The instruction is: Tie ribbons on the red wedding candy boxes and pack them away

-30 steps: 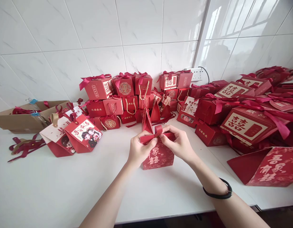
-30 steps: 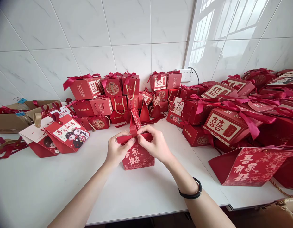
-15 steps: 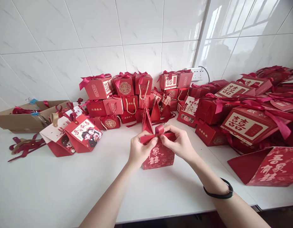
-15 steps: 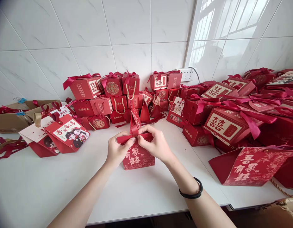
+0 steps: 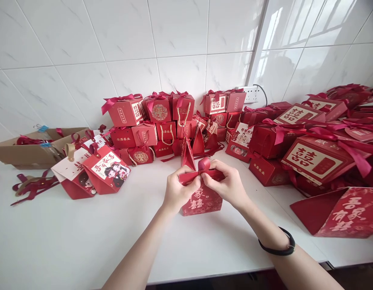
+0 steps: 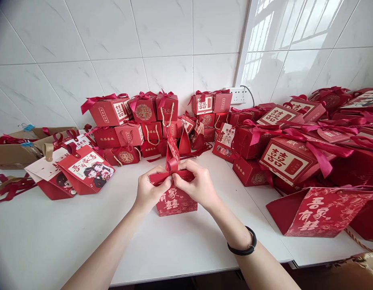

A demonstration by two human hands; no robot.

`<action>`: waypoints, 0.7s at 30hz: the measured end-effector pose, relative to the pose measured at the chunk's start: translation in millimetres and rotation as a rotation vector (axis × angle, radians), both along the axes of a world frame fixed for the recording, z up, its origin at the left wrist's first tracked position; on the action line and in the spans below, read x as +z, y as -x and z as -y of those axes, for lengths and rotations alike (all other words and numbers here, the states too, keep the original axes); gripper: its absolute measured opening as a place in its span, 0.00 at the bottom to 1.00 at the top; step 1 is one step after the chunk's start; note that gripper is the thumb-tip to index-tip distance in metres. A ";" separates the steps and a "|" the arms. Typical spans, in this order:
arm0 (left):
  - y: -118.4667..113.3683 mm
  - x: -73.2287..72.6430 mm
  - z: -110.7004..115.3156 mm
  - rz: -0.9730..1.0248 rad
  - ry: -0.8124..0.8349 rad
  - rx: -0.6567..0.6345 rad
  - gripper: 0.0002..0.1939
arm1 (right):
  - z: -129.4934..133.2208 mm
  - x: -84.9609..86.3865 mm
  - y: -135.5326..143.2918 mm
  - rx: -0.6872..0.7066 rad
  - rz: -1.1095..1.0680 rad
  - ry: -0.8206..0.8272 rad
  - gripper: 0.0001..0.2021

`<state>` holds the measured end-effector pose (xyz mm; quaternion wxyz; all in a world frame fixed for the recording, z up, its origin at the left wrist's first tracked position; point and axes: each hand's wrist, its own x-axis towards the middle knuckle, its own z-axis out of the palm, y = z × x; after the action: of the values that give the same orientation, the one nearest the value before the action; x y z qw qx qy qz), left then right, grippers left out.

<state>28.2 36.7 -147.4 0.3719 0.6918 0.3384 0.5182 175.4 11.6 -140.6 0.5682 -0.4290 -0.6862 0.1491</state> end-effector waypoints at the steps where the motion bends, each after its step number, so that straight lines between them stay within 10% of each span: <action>1: 0.0 0.6 0.2 -0.005 0.003 0.002 0.08 | 0.1 -0.6 0.8 -0.018 0.004 -0.005 0.02; 21: 0.0 5.8 -1.9 -0.028 0.022 -0.028 0.10 | 0.0 -1.8 3.3 -0.073 0.021 0.012 0.04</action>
<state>28.2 38.6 -141.7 0.3819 0.6996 0.3398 0.4994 172.1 11.6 -142.5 0.5634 -0.4585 -0.6753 0.1278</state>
